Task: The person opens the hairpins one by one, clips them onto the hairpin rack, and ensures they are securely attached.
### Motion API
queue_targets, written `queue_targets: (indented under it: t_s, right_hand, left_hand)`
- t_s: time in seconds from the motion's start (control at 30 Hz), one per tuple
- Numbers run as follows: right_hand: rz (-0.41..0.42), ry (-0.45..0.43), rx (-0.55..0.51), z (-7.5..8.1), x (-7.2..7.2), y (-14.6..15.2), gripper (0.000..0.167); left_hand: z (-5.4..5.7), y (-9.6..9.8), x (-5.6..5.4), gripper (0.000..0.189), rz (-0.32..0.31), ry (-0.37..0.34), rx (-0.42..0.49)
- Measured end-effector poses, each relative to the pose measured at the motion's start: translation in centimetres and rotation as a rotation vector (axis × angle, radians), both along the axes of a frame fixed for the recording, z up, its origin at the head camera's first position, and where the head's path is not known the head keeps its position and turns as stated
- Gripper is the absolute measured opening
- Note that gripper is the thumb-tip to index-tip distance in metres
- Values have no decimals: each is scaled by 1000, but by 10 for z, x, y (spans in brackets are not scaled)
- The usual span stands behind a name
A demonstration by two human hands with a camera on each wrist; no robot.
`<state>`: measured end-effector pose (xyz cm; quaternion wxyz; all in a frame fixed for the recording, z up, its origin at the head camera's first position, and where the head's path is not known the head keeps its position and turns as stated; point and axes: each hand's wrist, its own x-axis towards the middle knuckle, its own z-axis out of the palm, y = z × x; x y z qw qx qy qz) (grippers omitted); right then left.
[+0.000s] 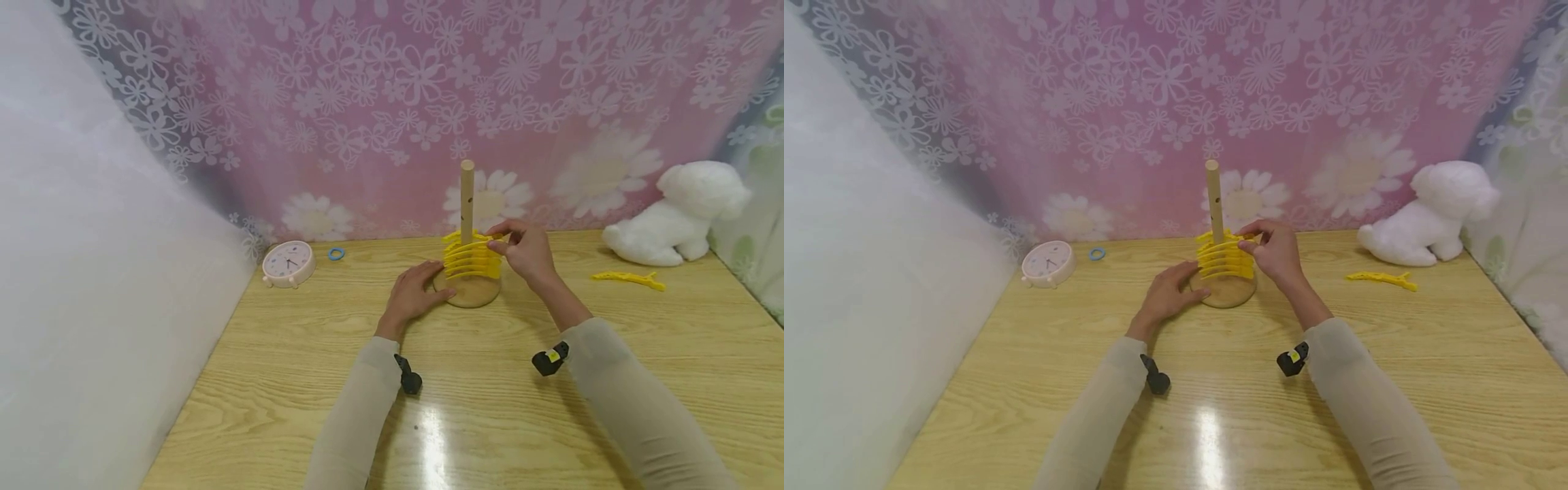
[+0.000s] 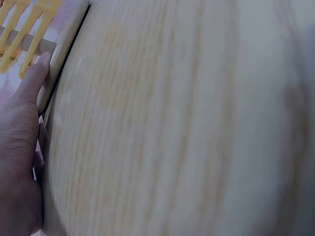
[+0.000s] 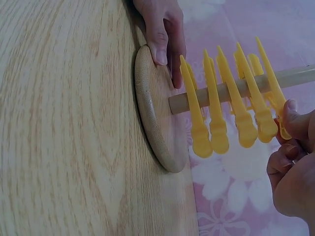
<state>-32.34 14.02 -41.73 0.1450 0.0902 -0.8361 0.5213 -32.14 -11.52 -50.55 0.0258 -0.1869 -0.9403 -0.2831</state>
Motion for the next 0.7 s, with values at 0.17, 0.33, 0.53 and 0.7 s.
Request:
queue_targets:
  t_s: [0.17,0.33,0.53,0.7]
  right_hand:
    - [28,-6,44,0,1,2,14]
    - [85,-33,40,-1,3,5,18]
    - [150,-62,-1,-2,6,9,23]
    - [197,-90,-57,-4,8,11,29]
  left_hand:
    - [0,1,1,75,2,-6,3]
    - [1,1,2,74,6,-5,3]
    - [1,1,2,75,5,-5,8]
    - [1,2,2,75,9,-7,-1]
